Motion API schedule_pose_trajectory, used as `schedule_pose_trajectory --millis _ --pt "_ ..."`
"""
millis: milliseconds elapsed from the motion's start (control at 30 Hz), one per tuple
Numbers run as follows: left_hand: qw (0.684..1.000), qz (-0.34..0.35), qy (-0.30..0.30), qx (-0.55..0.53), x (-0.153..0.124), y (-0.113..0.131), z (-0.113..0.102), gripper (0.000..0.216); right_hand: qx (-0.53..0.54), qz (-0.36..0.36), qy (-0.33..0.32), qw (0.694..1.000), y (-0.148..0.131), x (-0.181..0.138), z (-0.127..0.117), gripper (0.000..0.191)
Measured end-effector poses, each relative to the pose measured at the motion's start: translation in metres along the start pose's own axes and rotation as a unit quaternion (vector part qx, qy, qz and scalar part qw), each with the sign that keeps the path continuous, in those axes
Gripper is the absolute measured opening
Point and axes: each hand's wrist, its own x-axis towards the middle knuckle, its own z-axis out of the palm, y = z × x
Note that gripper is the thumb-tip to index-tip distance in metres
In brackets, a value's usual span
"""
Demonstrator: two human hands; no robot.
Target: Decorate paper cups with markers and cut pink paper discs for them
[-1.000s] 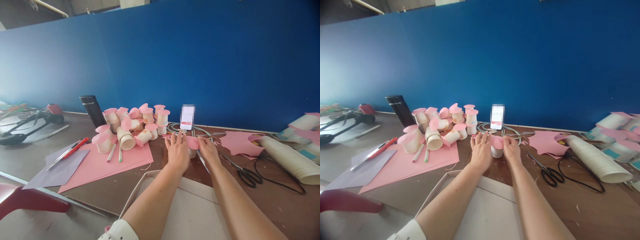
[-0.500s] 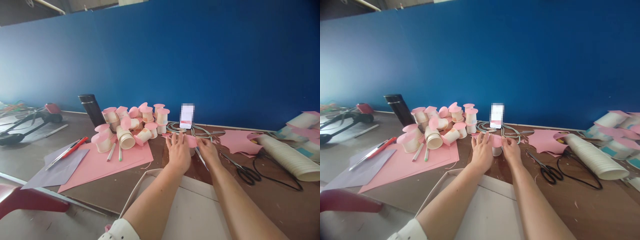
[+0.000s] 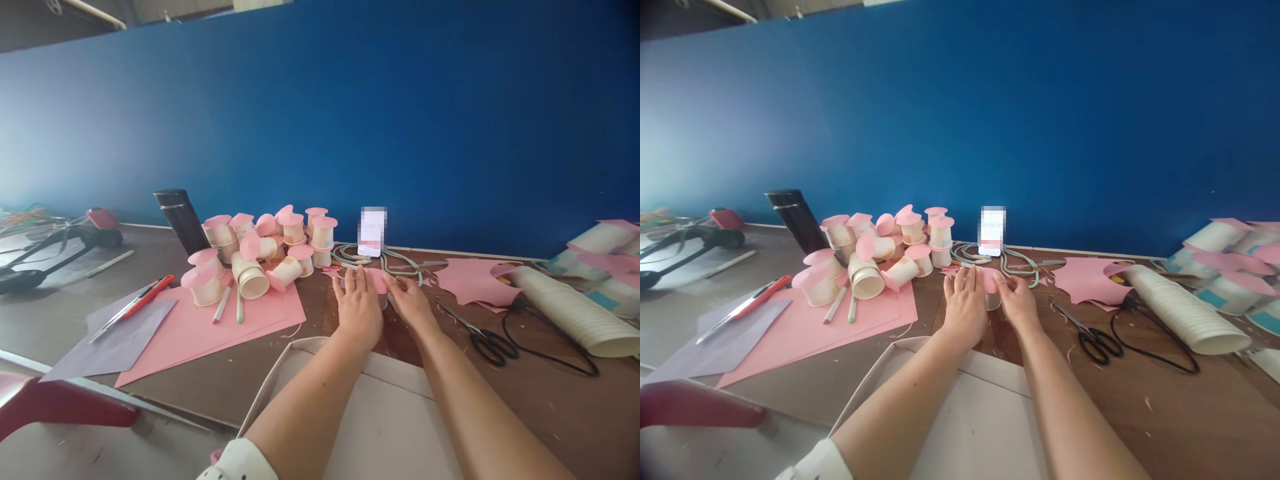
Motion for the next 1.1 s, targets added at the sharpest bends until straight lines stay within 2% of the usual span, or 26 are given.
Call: schedule_pose_trajectory --millis 200,333,833,1100 --pt "1.000 -0.007 0.024 -0.014 -0.003 0.003 -0.001 0.065 0.000 0.008 -0.008 1.000 -0.009 -0.006 -0.002 0.060" --pt "0.999 0.015 0.027 -0.012 -0.005 0.008 0.004 0.066 0.014 -0.012 -0.031 0.999 -0.015 -0.011 -0.001 0.056" --pt "0.999 0.018 0.039 0.008 -0.006 0.009 0.016 0.071 -0.002 -0.023 0.008 1.000 -0.008 -0.008 0.001 0.061" --pt "0.999 0.040 0.026 0.000 -0.008 0.007 0.016 0.066 -0.019 -0.008 0.017 1.000 -0.004 -0.005 0.006 0.053"
